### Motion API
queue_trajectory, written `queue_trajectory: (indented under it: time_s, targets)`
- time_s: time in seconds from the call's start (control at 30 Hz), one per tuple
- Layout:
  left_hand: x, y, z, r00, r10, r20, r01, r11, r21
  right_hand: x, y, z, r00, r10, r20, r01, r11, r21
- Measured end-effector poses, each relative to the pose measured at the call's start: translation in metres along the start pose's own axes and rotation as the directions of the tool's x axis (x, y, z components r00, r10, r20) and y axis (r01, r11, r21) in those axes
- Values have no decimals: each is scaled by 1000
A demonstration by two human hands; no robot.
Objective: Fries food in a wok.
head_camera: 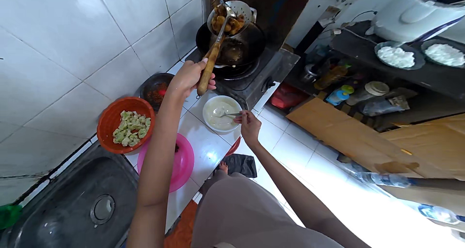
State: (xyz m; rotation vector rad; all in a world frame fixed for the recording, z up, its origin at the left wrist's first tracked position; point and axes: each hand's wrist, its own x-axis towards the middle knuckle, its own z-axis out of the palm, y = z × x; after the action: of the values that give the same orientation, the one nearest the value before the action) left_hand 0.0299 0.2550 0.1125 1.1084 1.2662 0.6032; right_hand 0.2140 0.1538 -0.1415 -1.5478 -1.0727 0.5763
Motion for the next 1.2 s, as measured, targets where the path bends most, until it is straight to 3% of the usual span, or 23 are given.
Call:
queue_trajectory:
  time_s: [0.3, 0.6, 0.67, 0.73, 0.83, 1.03, 1.2]
  targets:
    - [2, 2, 3, 1000, 7, -9, -7, 1000, -10, -10, 20, -12, 949, -300, 101, 297, 954, 48]
    - [2, 1, 7, 1000, 21, 8, -21, 1000, -2, -17, 14, -15, 813, -536, 228, 563, 823, -76]
    - [1, 2, 8, 1000, 25, 9, -25, 1000, -1, -18, 14, -14, 864, -472, 176, 487, 872, -54]
    - [0, 2, 8, 1000, 23, 13, -23, 1000, 5, -17, 10, -13, 964, -257, 76, 255, 966, 29]
    - [0, 2, 8, 1000, 20, 16, -20, 1000, 12, -9, 4, -20, 1000, 12, 4, -12, 978, 209]
    - [1, 1, 7, 1000, 13, 10, -14, 1000, 14, -3, -9, -37, 990, 138, -3, -130, 938, 321]
    - [3, 1, 5, 1000, 6, 1, -6, 1000, 24, 0, -15, -48, 992, 124, -16, -112, 939, 324]
